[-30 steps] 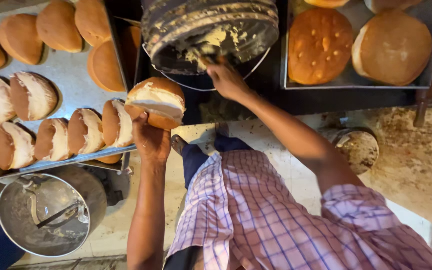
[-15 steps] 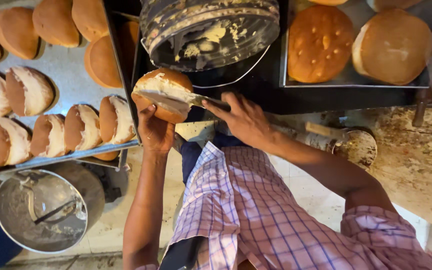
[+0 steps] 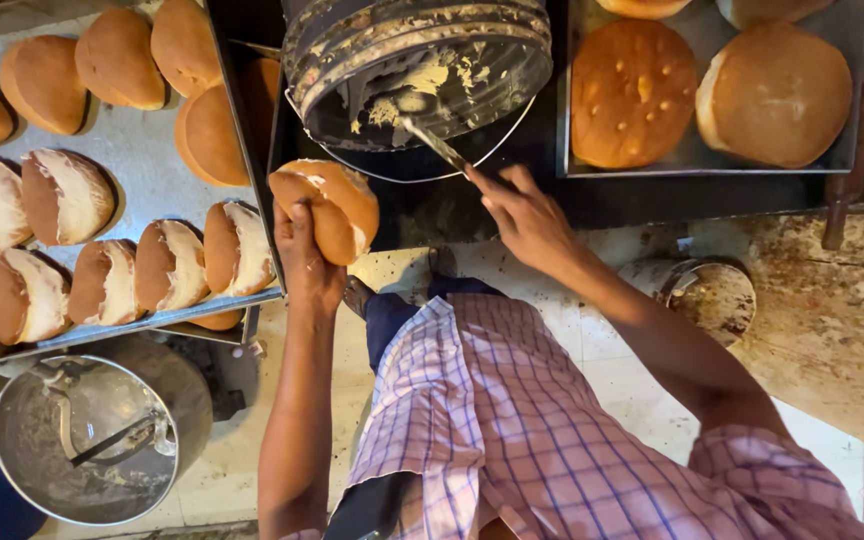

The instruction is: The person takes buns from a tray, spreads cream inside them using a knife, and then folds and returns them to the tray.

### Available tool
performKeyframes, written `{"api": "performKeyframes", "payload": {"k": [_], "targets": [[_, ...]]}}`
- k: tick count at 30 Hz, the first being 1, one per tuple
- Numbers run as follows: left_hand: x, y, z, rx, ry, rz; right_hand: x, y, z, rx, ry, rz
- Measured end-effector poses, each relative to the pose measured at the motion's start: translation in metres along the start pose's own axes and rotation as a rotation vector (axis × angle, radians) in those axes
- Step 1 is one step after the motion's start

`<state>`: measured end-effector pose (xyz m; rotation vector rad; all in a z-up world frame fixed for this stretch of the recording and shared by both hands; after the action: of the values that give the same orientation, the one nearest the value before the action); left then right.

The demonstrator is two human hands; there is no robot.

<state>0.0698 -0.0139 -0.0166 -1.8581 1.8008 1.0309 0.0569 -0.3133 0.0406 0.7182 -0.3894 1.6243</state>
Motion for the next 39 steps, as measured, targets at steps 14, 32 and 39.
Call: {"api": "performKeyframes", "payload": {"k": [14, 32, 39], "targets": [[-0.049, 0.031, 0.004, 0.102, 0.075, 0.102, -0.014, -0.169, -0.066, -0.211, 0.165, 0.055], [-0.039, 0.026, -0.005, 0.173, 0.172, 0.199, 0.012, -0.006, -0.023, 0.412, -0.694, 0.047], [-0.063, 0.046, -0.054, 0.365, 0.033, 0.268, 0.069, 0.012, 0.003, 0.095, -0.378, 0.417]]}}
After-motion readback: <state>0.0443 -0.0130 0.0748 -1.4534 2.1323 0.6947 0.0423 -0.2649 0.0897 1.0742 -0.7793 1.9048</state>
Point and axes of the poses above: each hand's wrist, its own y-axis away from the middle knuckle, its own z-axis out of the back of the hand, x = y × z, the point moved 5 cm from there along -y, towards the middle knuckle, and after that the axes turned 3 degrees about -z, right-handed, at the moved point
